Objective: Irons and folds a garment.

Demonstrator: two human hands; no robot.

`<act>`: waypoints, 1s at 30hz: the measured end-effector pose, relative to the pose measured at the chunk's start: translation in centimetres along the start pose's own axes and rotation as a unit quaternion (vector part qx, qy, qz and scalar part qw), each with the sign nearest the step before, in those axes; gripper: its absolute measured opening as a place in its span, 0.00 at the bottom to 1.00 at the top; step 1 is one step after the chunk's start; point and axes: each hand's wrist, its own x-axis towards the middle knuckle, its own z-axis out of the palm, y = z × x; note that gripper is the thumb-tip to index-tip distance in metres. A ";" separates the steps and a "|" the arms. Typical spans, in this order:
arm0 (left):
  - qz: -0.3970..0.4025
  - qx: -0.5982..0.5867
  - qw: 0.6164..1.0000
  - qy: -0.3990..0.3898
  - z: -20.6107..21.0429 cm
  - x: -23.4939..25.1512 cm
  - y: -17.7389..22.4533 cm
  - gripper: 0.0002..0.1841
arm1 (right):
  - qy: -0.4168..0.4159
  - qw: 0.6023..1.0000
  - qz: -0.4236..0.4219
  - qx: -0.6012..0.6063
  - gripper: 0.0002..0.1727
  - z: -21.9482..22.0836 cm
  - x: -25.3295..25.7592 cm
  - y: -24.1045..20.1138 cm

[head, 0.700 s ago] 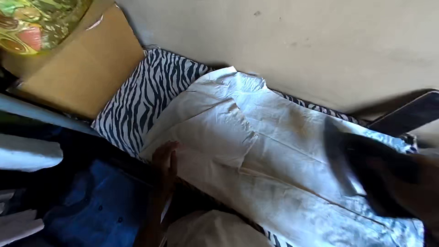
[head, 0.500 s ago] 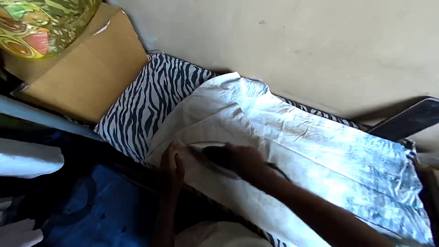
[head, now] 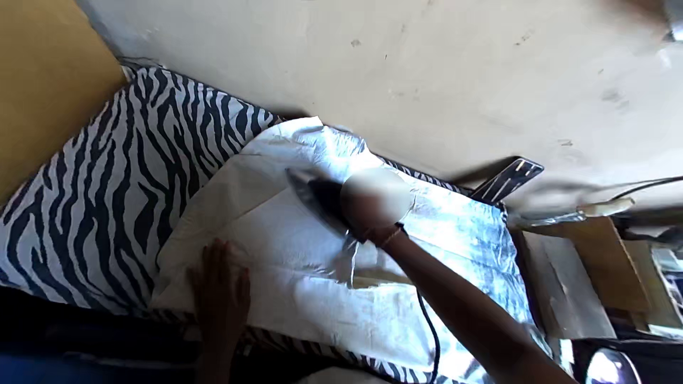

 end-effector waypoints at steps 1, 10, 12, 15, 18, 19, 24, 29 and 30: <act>-0.003 0.029 1.000 -0.008 0.5 -0.2 -0.2 0.35 | 0.033 0.999 0.026 0.018 0.18 0.1 0.6 0.5; 0.074 -0.060 0.994 -0.046 2.1 -0.3 5.5 0.24 | 0.075 0.996 -0.023 0.037 0.15 0.4 1.0 1.0; 0.083 -0.090 0.991 -0.050 2.1 -1.2 6.4 0.21 | 0.060 0.997 -0.029 0.033 0.16 1.2 -0.3 1.2; 0.049 -0.109 0.993 -0.006 0.7 -1.4 5.9 0.19 | -0.087 0.994 -0.053 -0.047 0.21 0.9 -3.8 1.2; 0.059 -0.111 0.992 0.016 -0.9 -0.8 5.7 0.18 | -0.093 0.993 -0.054 -0.055 0.19 0.8 -3.3 0.7; 0.068 -0.115 0.991 0.018 -1.2 -0.6 5.6 0.18 | -0.087 0.993 -0.055 -0.052 0.18 0.9 -3.1 0.7; 0.022 -0.109 0.993 0.024 -4.7 -1.8 2.7 0.18 | -0.111 0.981 -0.143 -0.063 0.19 1.3 -5.0 1.5; -0.027 -0.072 0.997 0.033 -7.6 -2.8 0.0 0.17 | -0.096 0.967 -0.221 -0.078 0.16 1.9 -5.4 3.3; -0.033 -0.066 0.997 0.035 -8.5 -3.2 -0.7 0.17 | -0.065 0.963 -0.250 -0.072 0.14 2.6 -5.6 4.5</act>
